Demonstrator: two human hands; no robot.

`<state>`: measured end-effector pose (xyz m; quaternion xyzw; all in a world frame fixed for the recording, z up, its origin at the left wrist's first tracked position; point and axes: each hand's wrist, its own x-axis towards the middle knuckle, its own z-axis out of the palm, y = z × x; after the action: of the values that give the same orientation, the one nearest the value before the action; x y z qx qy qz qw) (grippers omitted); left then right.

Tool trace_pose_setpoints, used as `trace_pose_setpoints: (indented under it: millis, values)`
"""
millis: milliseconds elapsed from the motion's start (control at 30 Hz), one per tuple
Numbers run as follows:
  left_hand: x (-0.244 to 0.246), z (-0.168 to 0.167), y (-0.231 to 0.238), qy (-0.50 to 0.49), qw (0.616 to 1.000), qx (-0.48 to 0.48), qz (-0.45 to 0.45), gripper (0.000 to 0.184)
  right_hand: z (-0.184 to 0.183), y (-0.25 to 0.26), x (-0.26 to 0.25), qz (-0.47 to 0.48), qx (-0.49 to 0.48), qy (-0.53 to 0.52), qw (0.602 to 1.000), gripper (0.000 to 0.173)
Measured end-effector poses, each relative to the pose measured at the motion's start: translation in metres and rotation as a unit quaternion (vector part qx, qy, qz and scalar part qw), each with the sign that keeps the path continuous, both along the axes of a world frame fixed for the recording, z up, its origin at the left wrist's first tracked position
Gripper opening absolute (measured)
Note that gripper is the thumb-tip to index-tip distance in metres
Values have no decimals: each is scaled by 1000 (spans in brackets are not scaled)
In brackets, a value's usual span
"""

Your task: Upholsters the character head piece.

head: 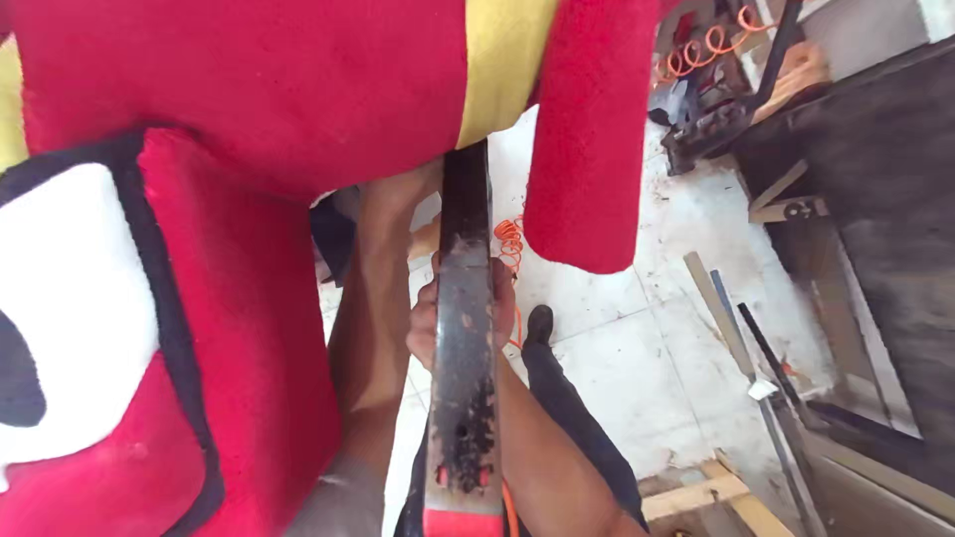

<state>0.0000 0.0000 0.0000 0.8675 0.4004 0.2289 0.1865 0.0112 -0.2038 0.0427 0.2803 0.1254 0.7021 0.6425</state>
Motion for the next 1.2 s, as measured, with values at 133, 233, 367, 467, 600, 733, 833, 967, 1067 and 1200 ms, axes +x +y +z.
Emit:
trace_pose_setpoints:
  millis: [133, 233, 367, 467, 600, 733, 833, 967, 1067, 1200]
  values:
    - [6, 12, 12, -2, 999, -45, -13, 38, 50, 12, 18, -47, -15, 32, 998, 28]
    - [12, 29, -13, -135, 973, -186, 4, 33, 56, 1, 27, -64, -44, 0, 997, 27]
    - [2, 80, -95, -298, 875, -379, 51, 36, 38, -73, 63, -51, -202, -159, 965, 31]
    - [-13, 86, -146, -367, 831, -414, 63, 43, 23, -158, 108, -48, -345, -352, 869, 45]
    - [14, 155, -164, -420, 823, -379, 50, 49, 37, -273, 171, -7, -490, -549, 677, 50]
    - [91, 225, -172, -293, 912, -276, 73, 22, 77, -344, 205, 21, -579, -708, 405, 35]
    - [123, 239, -171, -155, 950, -259, 77, 25, 108, -359, 216, 31, -584, -773, 248, 30]
    - [87, 219, -164, -232, 908, -343, 59, 28, 135, -358, 241, 49, -527, -827, 190, 37]
    - [35, 200, -154, -304, 879, -361, 66, 29, 149, -345, 268, 37, -493, -851, 177, 37]
    - [3, 194, -131, -217, 908, -332, 134, 36, 191, -283, 311, 12, -410, -906, 100, 51]
